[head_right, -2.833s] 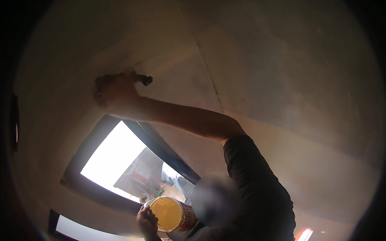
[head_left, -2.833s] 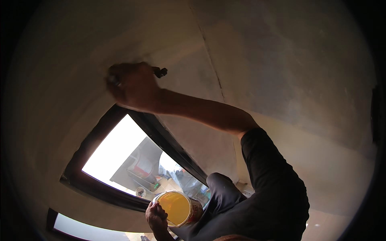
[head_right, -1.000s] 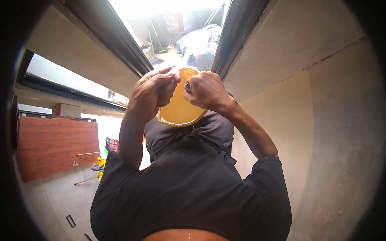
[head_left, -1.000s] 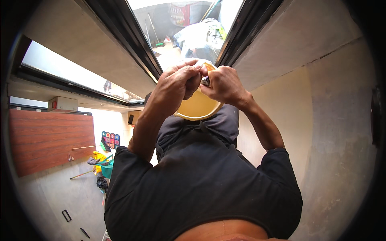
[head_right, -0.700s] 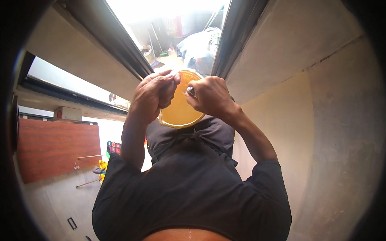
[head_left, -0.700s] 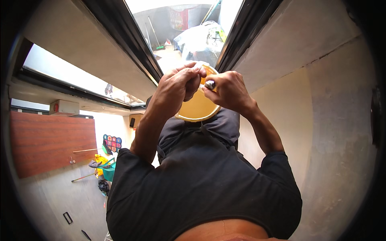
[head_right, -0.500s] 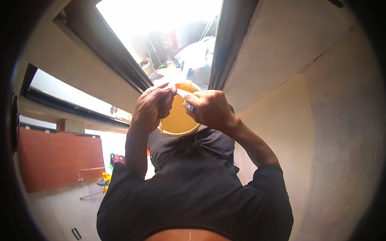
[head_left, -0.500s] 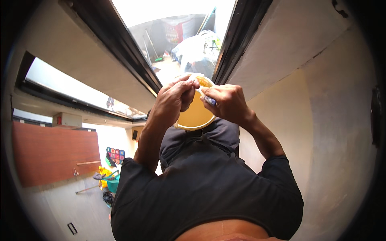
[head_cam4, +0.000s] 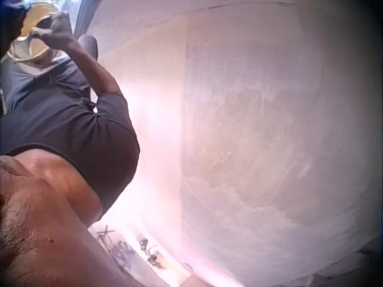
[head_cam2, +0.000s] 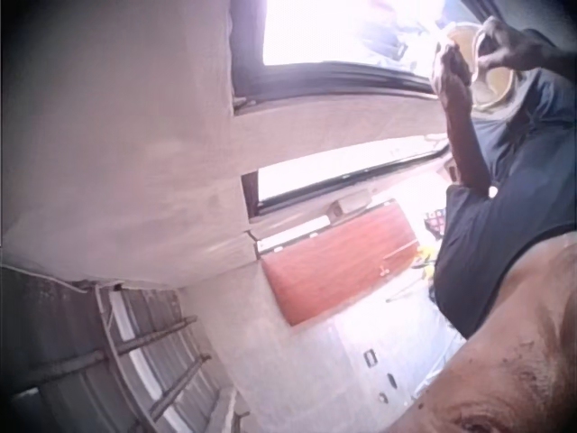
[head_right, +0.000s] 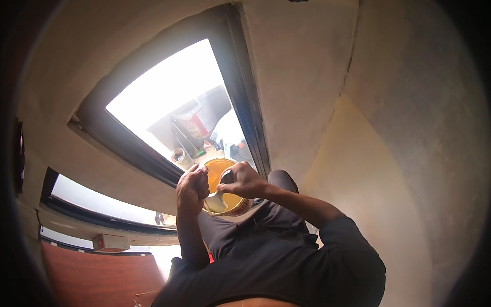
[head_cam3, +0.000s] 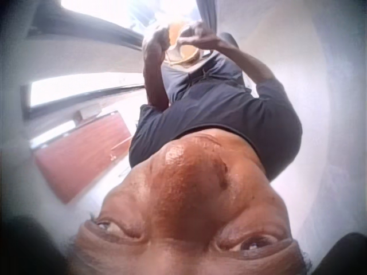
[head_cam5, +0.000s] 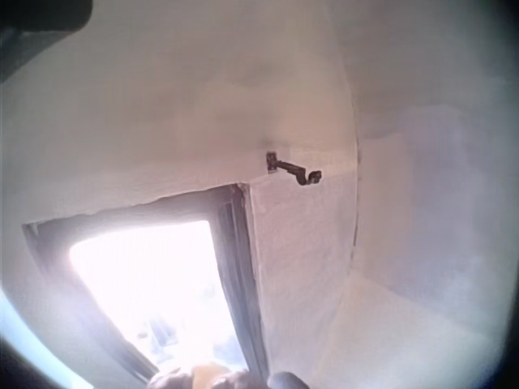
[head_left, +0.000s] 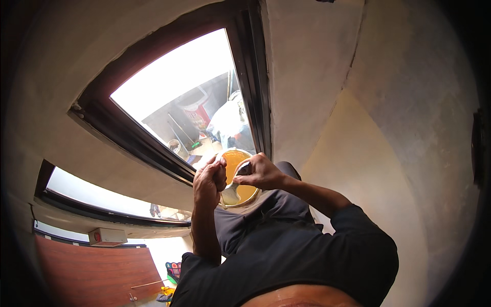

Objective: The person paints a white ceiling using a paintbrush and a small yellow bucket. They repeatedly dip the brush into the bucket and apply paint to the ceiling surface in long strokes, working near a window and a door frame.

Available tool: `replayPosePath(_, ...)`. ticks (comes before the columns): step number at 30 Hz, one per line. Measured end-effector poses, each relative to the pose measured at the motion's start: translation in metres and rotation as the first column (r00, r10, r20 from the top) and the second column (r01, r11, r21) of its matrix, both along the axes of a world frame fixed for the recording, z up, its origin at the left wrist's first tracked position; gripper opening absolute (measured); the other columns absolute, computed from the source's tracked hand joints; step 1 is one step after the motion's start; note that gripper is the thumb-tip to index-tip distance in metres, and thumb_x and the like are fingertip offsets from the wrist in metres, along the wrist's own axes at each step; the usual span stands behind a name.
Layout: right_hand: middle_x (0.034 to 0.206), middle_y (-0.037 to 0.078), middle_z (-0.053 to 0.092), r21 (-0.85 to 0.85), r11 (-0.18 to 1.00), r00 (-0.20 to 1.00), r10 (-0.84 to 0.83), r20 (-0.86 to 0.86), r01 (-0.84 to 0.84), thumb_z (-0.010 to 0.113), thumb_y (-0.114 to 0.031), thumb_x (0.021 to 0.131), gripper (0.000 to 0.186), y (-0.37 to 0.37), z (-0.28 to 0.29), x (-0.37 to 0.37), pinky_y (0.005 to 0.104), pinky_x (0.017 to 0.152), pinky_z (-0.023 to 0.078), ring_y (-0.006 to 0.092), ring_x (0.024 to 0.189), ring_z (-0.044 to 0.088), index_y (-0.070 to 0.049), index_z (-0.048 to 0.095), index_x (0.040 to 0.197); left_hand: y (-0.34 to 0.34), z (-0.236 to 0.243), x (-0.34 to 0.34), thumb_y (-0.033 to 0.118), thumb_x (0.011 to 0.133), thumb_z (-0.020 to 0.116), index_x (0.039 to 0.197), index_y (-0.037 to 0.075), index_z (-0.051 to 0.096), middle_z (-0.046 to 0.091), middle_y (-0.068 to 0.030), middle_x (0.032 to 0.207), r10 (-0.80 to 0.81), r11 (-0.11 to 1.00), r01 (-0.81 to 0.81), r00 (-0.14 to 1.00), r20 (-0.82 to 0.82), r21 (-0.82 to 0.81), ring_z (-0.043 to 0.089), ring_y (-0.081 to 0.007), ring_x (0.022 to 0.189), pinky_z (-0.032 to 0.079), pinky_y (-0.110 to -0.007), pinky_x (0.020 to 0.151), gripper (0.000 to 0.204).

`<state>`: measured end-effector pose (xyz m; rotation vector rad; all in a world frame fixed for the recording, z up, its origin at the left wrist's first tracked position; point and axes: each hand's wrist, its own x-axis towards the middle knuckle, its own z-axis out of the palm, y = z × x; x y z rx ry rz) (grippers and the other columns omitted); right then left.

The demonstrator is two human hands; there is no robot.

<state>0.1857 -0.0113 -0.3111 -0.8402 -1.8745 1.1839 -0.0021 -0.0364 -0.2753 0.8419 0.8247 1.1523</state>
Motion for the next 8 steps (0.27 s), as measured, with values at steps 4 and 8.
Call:
replayPosePath(4, 0.078, 0.014, 0.071, 0.0, 1.0, 1.0, -0.026, -0.007, 0.026, 0.072, -0.017, 0.078, 0.023, 0.004, -0.001, 0.009, 0.0287, 0.063, 0.053, 0.0168, 0.064, 0.067, 0.004, 0.071, 0.087, 0.002, -0.002, 0.004, 0.019, 0.094, 0.048, 0.095, 0.002, 0.054, 0.036, 0.0063, 0.059, -0.032, 1.0, 0.032, 0.999, 0.043, 0.0, 0.029, -0.0021, 0.044, 0.021, -0.019, 0.04, 0.018)
replayPosePath(8, 0.08, 0.015, 0.071, 0.464, 0.874, 0.96, -0.238, 0.147, 0.146, 0.072, -0.023, 0.079, 0.024, 0.01, -0.007, 0.014, 0.0313, 0.067, 0.056, 0.0233, 0.067, 0.07, -0.003, 0.074, 0.092, 0.002, 0.0, 0.006, 0.023, 0.096, 0.049, 0.097, 0.001, 0.053, 0.033, 0.007, 0.057, -0.053, 0.999, 0.053, 0.998, 0.044, -0.004, 0.026, -0.0025, 0.043, 0.021, -0.02, 0.04, 0.023)
